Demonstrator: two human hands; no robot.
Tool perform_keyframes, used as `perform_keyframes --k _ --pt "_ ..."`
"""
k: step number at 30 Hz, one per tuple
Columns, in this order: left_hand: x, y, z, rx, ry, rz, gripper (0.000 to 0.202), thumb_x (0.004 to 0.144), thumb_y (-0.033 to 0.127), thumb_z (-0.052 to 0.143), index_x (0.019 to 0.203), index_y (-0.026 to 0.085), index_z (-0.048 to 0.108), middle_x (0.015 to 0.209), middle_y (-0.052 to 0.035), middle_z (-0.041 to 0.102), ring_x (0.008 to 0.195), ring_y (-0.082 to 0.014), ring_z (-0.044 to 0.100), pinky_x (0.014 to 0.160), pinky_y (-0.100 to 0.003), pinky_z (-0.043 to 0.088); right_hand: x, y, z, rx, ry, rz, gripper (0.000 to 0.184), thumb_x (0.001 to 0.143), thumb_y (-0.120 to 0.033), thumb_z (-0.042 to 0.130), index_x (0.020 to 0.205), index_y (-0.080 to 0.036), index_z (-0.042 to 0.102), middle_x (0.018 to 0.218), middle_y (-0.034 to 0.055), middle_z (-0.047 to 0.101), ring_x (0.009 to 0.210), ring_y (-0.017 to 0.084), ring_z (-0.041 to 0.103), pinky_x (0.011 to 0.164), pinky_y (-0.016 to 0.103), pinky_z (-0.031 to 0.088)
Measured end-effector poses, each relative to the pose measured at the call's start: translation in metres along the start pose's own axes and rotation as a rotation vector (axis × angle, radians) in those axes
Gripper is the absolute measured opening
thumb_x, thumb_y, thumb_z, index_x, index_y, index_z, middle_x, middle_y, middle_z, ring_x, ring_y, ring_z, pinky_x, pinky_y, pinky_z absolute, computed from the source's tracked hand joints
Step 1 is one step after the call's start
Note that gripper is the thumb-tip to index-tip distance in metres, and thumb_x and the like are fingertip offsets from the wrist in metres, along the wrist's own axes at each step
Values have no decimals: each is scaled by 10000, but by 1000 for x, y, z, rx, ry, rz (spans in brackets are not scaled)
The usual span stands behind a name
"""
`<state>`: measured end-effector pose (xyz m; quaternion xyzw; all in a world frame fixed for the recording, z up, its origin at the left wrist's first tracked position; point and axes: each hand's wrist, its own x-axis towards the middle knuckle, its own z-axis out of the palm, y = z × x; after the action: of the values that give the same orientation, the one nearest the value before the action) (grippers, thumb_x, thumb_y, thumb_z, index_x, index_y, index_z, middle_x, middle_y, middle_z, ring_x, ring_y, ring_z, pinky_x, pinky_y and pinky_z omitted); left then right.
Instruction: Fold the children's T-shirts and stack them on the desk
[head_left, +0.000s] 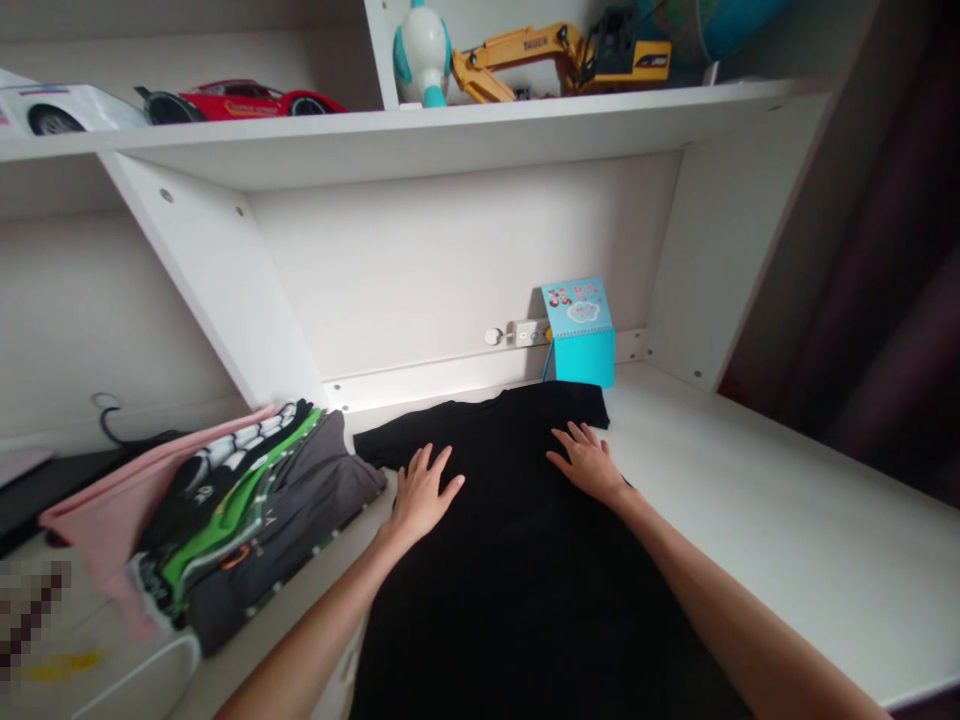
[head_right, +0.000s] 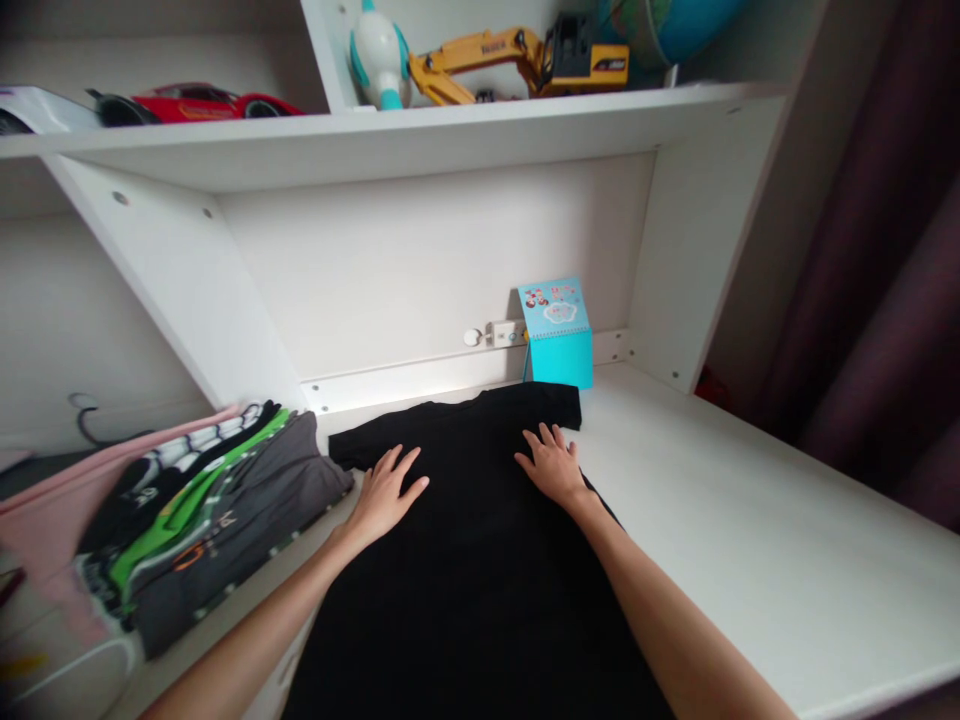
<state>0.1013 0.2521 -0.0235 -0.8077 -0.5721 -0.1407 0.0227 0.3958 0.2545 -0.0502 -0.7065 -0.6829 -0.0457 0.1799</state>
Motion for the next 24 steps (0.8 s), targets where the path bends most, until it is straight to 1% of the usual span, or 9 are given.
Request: perform_keyframes --k 3,5,8,10,11,13,15,20,24 --pt "-10 3 -7 -34 148 28 468 884 429 355 1293 207 407 1317 -108 444 1199 -234 419 980 -359 345 -1 1 0 11 34 -25 394 874 -388 436 1195 -182 535 1284 119 477 1211 303 371 917 448 353" --pt "-17 6 -13 -73 225 37 401 895 392 341 1237 212 448 1199 -80 539 1080 -197 516 905 -292 402 -2 -1 -5 21 72 -40 332 882 -339 424 1132 -173 567 1193 106 540 1126 259 451 900 382 370" --pt "-25 8 -19 -111 260 6 328 897 368 346 1157 237 498 982 -25 632 810 -144 604 720 -231 444 -3 -7 -14 35 143 -54 276 887 -281 397 1062 -176 584 1070 90 583 1008 215 503 861 321 379" --pt "-28 9 -20 -106 277 -14 311 895 363 360 1134 242 519 870 1 654 676 -121 598 653 -221 426 -3 -10 -18 41 197 -54 284 887 -268 378 1085 -179 561 1041 92 577 993 216 491 846 313 376" --pt "-29 8 -19 -96 297 -21 309 895 364 364 1126 243 528 832 8 660 646 -117 593 645 -222 416 -4 -11 -19 44 220 -55 293 886 -265 371 1106 -180 544 1027 92 573 989 220 485 840 313 373" --pt "-29 7 -19 -75 350 -46 315 897 367 361 1123 241 540 802 7 667 645 -120 595 657 -225 402 -4 -12 -19 51 243 -58 311 881 -258 362 1141 -183 515 994 91 569 970 226 479 831 317 368" --pt "-29 5 -18 -58 376 -74 327 898 367 355 1133 236 541 794 1 671 661 -127 602 670 -227 393 -3 -11 -17 62 262 -44 329 873 -244 358 1165 -174 493 968 97 565 942 234 479 819 327 363" --pt "-24 5 -10 -23 324 -50 328 888 364 366 1151 264 535 757 21 668 643 -132 603 661 -234 380 4 -10 -9 94 282 4 344 842 -221 386 1169 -161 473 948 103 567 910 242 490 792 337 355" --pt "-21 6 -7 -34 294 -36 323 884 366 366 1138 270 541 743 24 669 614 -131 596 611 -231 362 5 -13 -9 75 275 -15 344 855 -223 368 1183 -158 451 951 98 574 923 234 492 813 334 347"
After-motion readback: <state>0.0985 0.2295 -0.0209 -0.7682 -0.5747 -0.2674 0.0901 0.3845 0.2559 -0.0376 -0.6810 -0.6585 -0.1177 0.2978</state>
